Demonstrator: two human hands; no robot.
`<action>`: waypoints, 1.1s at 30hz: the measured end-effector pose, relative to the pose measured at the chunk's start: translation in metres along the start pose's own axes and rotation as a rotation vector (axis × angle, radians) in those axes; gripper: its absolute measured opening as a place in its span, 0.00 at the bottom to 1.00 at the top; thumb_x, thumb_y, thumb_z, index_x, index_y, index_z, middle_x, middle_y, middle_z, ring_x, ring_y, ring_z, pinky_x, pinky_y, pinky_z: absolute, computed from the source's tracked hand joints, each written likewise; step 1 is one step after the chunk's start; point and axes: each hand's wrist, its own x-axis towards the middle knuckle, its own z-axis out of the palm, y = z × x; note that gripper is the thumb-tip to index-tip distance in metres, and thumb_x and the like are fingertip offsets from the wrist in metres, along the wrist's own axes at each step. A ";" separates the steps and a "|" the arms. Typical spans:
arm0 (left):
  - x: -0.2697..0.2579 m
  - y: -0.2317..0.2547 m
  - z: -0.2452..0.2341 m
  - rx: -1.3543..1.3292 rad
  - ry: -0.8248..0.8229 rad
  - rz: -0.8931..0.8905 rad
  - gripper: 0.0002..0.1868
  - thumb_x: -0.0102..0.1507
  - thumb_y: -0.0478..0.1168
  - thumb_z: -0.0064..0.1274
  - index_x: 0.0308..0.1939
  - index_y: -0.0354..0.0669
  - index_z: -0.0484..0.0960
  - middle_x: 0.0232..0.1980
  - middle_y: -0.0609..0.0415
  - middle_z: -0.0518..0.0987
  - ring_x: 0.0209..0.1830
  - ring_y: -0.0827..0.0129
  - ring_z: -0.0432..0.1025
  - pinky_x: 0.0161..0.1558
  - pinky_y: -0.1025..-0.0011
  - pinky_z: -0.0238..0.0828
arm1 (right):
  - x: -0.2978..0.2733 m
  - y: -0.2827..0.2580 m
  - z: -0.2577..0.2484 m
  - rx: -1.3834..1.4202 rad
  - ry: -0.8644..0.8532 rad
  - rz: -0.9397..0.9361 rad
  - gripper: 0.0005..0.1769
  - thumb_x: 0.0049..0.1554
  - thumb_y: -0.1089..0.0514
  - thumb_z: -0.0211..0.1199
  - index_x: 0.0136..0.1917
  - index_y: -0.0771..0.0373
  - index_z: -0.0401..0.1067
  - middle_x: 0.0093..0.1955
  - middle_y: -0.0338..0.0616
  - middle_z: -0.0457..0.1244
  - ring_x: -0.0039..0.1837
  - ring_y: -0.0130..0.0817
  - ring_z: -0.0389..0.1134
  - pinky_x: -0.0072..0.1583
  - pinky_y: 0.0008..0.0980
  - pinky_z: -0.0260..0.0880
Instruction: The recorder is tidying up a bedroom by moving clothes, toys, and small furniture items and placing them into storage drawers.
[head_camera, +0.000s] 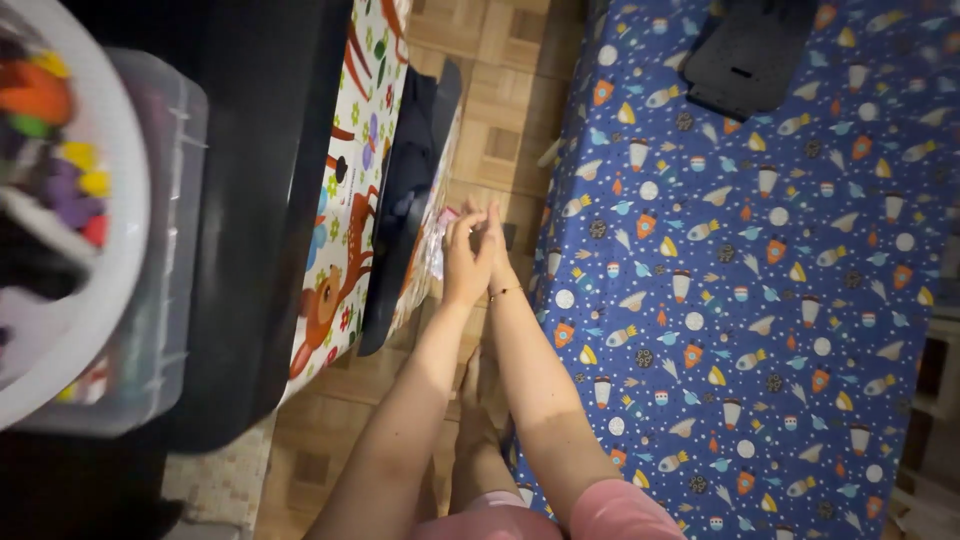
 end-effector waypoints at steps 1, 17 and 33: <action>-0.004 0.010 -0.004 -0.006 -0.004 0.017 0.14 0.65 0.35 0.56 0.54 0.38 0.76 0.54 0.41 0.75 0.57 0.46 0.69 0.60 0.57 0.65 | -0.008 -0.026 0.048 -0.005 -0.008 -0.017 0.34 0.73 0.32 0.44 0.73 0.63 0.63 0.64 0.46 0.58 0.61 0.38 0.57 0.58 0.34 0.58; -0.031 0.108 -0.095 0.946 0.194 -0.059 0.36 0.55 0.44 0.49 0.67 0.35 0.62 0.68 0.41 0.67 0.67 0.44 0.59 0.63 0.46 0.49 | -0.015 -0.038 0.237 -1.049 0.403 0.214 0.36 0.54 0.49 0.71 0.63 0.75 0.61 0.53 0.55 0.68 0.53 0.39 0.70 0.52 0.37 0.74; -0.051 0.170 -0.048 0.589 -0.312 -0.453 0.41 0.56 0.48 0.59 0.68 0.37 0.59 0.64 0.38 0.67 0.65 0.44 0.62 0.64 0.46 0.54 | -0.078 -0.132 0.241 -1.287 0.356 0.148 0.16 0.50 0.58 0.64 0.47 0.72 0.77 0.44 0.50 0.71 0.44 0.38 0.71 0.47 0.38 0.74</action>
